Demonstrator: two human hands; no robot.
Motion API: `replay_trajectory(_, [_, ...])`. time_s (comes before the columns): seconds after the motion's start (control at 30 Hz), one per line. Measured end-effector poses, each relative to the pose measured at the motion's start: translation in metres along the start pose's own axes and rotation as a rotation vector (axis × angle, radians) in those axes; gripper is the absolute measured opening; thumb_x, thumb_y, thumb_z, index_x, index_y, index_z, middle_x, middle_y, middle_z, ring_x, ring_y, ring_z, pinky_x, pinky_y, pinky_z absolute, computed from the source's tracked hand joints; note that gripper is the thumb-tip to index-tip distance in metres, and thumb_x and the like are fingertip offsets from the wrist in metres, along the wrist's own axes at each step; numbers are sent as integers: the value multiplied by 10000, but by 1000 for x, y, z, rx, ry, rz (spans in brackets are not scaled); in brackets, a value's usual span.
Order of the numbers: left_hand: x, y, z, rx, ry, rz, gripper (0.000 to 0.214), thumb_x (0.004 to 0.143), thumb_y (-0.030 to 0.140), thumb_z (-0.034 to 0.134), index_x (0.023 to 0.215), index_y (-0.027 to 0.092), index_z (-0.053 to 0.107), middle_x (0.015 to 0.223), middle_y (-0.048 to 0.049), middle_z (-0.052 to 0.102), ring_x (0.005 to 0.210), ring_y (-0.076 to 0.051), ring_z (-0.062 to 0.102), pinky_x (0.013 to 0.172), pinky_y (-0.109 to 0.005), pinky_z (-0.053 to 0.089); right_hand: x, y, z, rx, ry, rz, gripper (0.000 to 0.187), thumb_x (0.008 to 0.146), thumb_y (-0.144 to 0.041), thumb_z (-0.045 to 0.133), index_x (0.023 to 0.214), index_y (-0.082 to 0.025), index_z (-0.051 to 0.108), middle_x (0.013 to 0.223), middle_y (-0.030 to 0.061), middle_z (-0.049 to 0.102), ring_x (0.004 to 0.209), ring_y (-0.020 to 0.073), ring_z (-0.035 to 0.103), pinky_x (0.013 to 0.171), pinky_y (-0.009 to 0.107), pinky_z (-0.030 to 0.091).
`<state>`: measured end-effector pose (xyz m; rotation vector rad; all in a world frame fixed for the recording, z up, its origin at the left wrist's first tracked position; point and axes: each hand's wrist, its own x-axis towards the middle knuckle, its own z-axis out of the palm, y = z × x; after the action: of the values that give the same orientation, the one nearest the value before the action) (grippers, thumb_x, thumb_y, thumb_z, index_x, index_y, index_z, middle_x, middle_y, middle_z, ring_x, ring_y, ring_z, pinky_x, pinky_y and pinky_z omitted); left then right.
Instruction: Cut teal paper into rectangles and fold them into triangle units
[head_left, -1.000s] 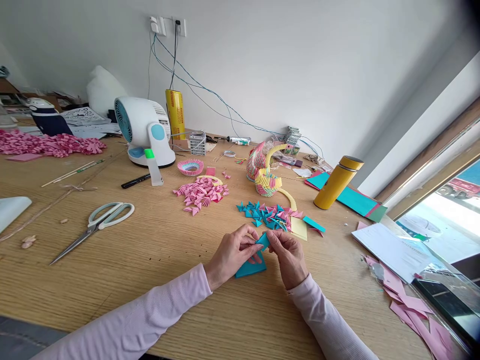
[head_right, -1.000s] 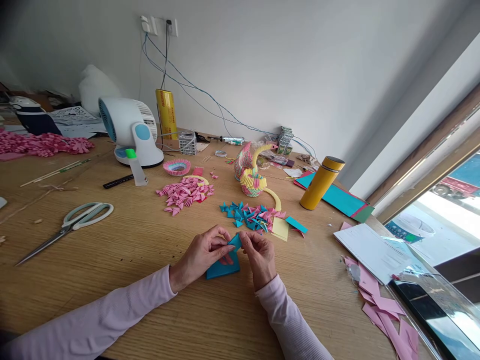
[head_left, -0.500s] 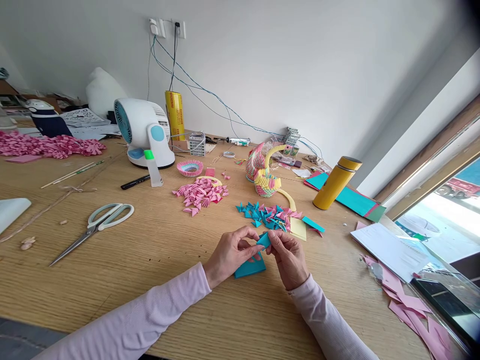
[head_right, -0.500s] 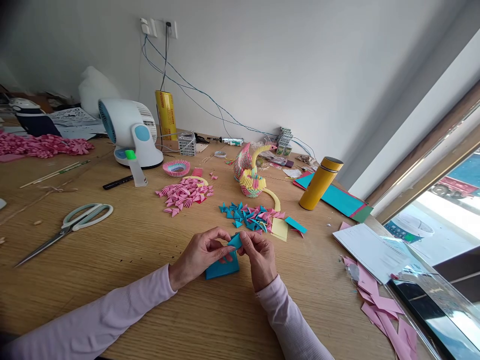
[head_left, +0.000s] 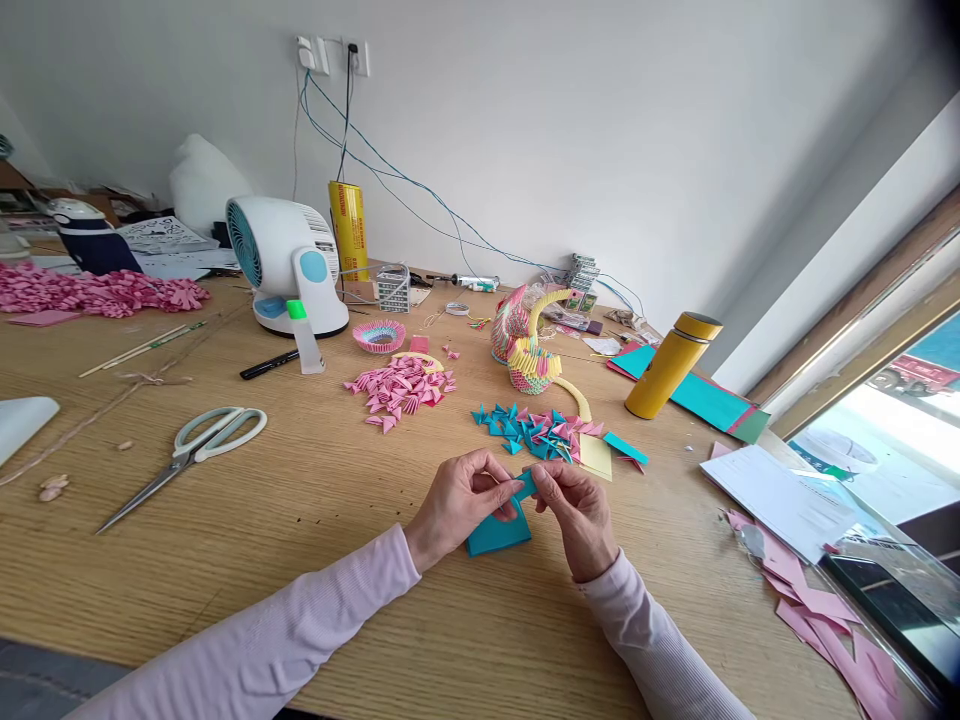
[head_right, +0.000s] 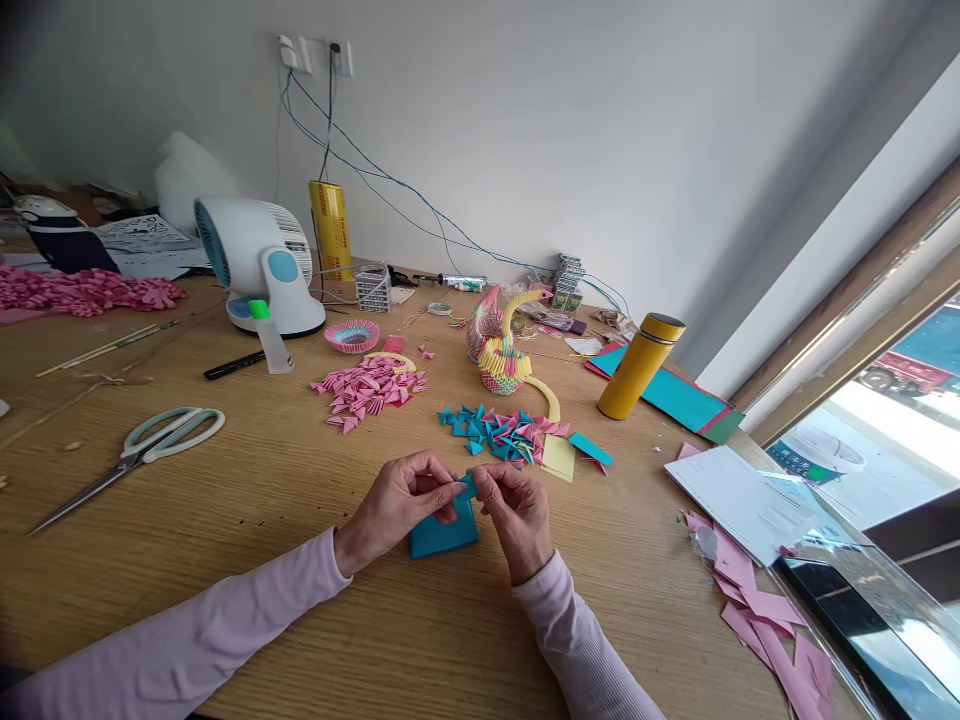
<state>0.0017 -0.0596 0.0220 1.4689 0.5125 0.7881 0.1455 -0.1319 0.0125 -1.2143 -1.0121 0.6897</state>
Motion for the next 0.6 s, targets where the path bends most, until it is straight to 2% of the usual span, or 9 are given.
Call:
replay_trajectory(0.2, [-1, 6, 2, -35, 13, -23, 312, 701, 354, 748, 768, 140, 531, 637, 17, 616, 524, -119, 631, 507, -218, 527, -1, -5, 1, -68, -37, -74, 164, 749, -354, 711, 734, -190, 717, 674, 22, 638, 572, 125, 500, 487, 238, 402])
replay_trajectory(0.33, [-1, 7, 1, -26, -68, -19, 290, 752, 377, 697, 855, 121, 609, 783, -25, 641, 587, -132, 653, 508, -227, 540, -3, -7, 1, -63, -45, -101, 156, 767, -342, 696, 722, -194, 718, 678, 22, 630, 585, 127, 499, 501, 242, 408])
replay_trajectory(0.43, [-1, 4, 1, -16, -116, -40, 294, 774, 381, 675, 858, 101, 637, 720, -36, 655, 609, -154, 667, 521, -230, 547, -3, -6, -1, -42, -32, -85, 146, 765, -339, 699, 725, -200, 718, 680, 15, 619, 585, 124, 486, 497, 240, 404])
replay_trajectory(0.6, [-2, 3, 0, -8, -102, -6, 270, 777, 363, 677, 830, 99, 653, 697, -30, 671, 585, -145, 668, 534, -222, 551, -2, -1, -1, -13, -26, -56, 173, 781, -351, 686, 726, -188, 703, 686, 14, 618, 563, 108, 462, 494, 230, 402])
